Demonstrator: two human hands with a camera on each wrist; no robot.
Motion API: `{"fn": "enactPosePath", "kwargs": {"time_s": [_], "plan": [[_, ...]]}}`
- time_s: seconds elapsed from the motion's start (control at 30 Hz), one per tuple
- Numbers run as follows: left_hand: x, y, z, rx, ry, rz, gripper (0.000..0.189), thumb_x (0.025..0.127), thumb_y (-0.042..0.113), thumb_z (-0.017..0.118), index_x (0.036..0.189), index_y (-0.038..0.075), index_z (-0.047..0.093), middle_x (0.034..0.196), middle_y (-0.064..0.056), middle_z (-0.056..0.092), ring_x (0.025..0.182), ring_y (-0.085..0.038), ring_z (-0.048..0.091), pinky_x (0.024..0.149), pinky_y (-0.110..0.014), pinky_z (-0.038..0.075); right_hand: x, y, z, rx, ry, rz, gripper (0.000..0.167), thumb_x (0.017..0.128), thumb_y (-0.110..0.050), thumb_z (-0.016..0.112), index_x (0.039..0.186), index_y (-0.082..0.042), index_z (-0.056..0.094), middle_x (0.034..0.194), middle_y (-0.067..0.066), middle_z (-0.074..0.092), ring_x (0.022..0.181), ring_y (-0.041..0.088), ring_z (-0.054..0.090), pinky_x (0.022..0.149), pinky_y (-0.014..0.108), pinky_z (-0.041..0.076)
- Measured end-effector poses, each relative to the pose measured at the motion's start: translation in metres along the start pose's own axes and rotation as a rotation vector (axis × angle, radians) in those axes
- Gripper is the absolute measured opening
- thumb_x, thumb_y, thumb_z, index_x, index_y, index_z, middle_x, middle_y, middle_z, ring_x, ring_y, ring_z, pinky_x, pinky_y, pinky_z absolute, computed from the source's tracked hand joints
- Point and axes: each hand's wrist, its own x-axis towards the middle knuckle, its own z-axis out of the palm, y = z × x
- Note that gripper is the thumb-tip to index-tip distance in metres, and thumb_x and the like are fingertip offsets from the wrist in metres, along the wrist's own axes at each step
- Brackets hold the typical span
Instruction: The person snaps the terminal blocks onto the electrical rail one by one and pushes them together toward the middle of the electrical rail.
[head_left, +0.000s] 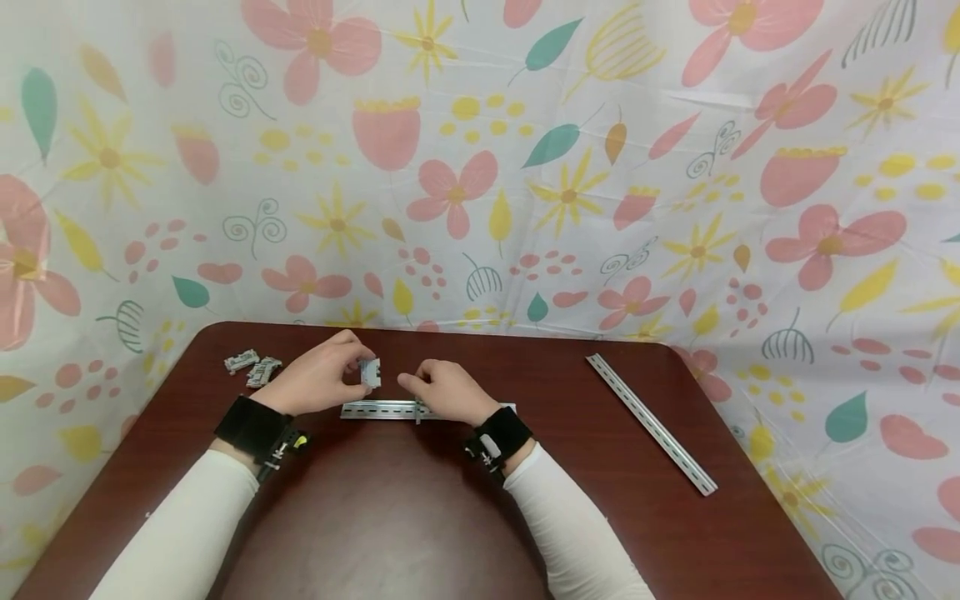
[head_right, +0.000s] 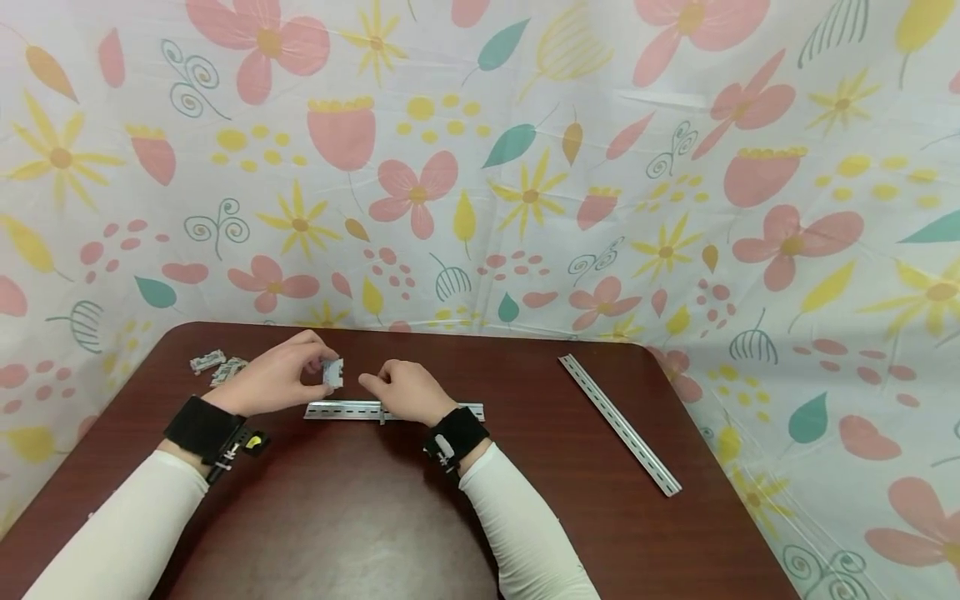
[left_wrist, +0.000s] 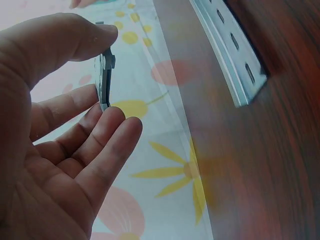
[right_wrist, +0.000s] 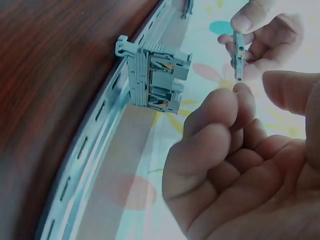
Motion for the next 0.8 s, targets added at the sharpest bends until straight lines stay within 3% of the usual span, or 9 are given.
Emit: {"fn": "enactPosePath", "kwargs": {"time_s": [0.2,0.5,0.8], "plan": [[0.003,0.004,0.006,-0.011,0.002,0.019,0.043,0.096,0.019,0.089,0.134,0.005,0.075,0.117,-0.007,0.06,0.101,-0.028,0.067,0.087,-0.041,0.058,0.004,0.01,0.002,0.149,-0.055,-0.019,0.06,0.114,-0.055,0.057,0.107,0.002,0.075,0.071,0.001,0.063,0.064,0.019,0.06,0.067,0.033,0.05],[0.006,0.012,0.011,-0.015,0.034,0.056,0.04,0.094,0.02,0.091,0.129,0.008,0.077,0.115,-0.004,0.06,0.099,-0.024,0.067,0.087,-0.039,0.059,0.004,0.01,0.002,0.256,-0.109,-0.033,0.061,0.115,-0.056,0.056,0.106,-0.002,0.082,0.072,0.001,0.064,0.065,0.018,0.059,0.069,0.032,0.049],[0.007,0.016,0.014,-0.042,0.039,0.094,0.037,0.095,0.018,0.09,0.128,0.01,0.075,0.12,-0.005,0.063,0.102,-0.026,0.069,0.09,-0.041,0.06,0.004,0.009,0.004,0.295,-0.145,-0.032,0.067,0.115,-0.055,0.057,0.101,0.007,0.078,0.072,-0.001,0.062,0.066,0.015,0.058,0.065,0.03,0.047]]}}
